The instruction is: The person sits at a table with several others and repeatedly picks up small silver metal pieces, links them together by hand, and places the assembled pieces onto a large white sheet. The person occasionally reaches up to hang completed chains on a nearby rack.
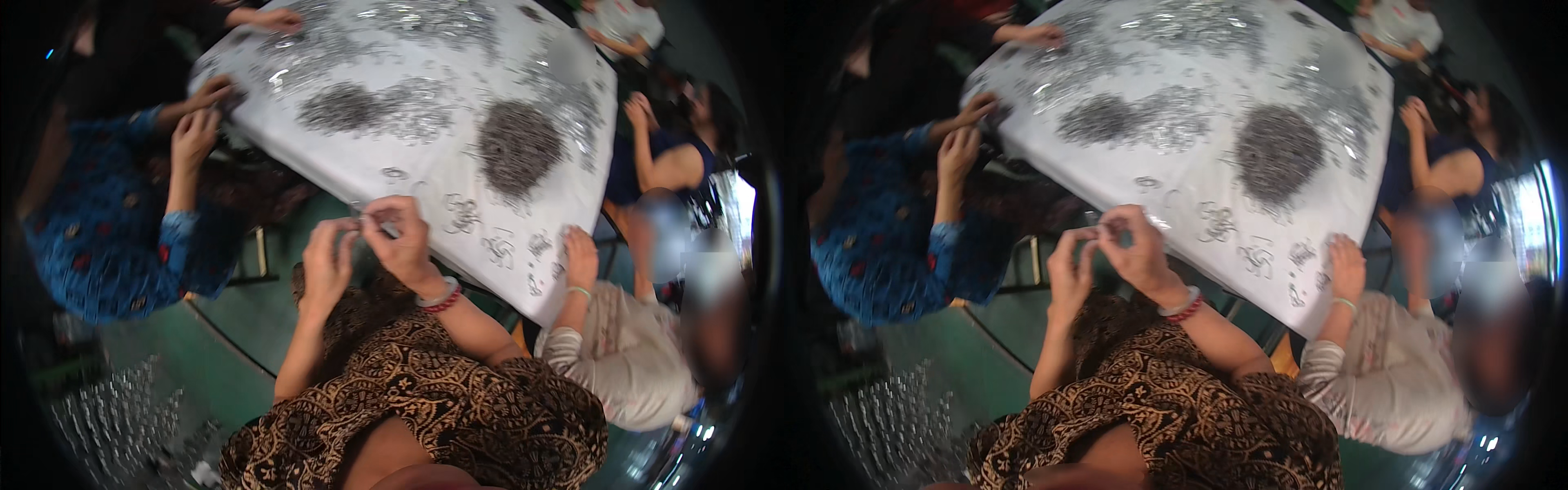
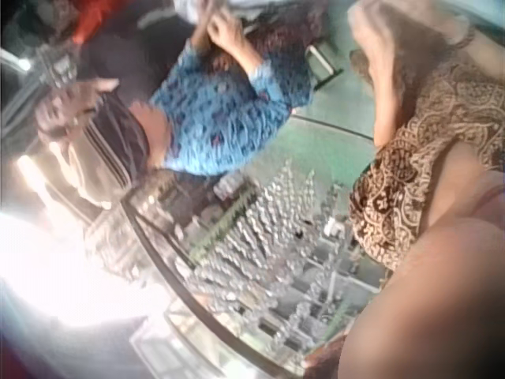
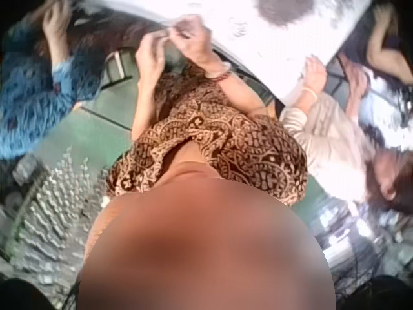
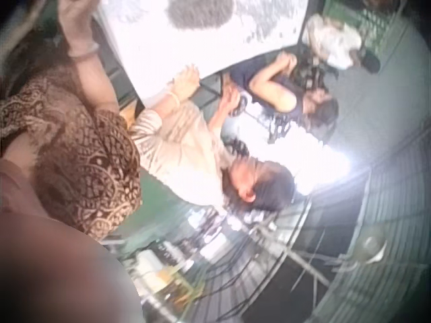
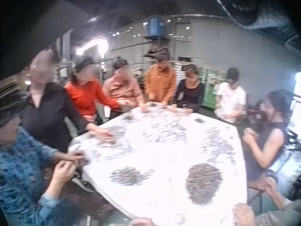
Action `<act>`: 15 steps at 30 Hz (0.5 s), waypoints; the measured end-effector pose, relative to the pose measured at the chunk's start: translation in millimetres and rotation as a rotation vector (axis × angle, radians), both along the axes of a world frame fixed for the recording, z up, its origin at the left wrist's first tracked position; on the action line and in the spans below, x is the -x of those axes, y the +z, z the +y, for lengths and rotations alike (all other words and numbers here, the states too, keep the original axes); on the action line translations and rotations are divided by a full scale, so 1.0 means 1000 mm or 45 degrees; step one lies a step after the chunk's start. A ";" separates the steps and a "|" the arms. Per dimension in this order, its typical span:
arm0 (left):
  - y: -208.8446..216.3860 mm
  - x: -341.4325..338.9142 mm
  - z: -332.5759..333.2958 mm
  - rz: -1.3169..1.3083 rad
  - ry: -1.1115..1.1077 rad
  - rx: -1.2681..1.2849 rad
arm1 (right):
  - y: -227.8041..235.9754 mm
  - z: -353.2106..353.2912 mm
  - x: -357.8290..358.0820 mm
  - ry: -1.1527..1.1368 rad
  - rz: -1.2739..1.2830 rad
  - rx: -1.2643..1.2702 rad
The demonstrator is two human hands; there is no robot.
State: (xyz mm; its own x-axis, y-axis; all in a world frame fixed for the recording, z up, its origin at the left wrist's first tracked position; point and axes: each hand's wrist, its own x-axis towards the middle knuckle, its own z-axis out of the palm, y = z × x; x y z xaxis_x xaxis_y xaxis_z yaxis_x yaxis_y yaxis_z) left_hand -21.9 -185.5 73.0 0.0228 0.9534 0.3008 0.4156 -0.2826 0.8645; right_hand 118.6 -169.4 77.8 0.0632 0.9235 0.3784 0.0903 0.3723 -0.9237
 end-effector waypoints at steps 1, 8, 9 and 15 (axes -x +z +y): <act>-0.003 0.000 -0.002 -0.043 -0.027 -0.002 | -0.004 0.000 0.003 -0.018 0.155 0.055; -0.021 0.008 0.010 -0.382 0.166 0.134 | -0.019 -0.009 0.003 0.110 0.354 0.152; -0.026 0.012 0.026 -0.388 0.167 0.190 | -0.021 -0.009 0.000 0.114 0.337 0.166; -0.059 -0.016 0.151 0.258 0.004 -0.030 | -0.034 -0.012 -0.010 0.161 0.228 0.078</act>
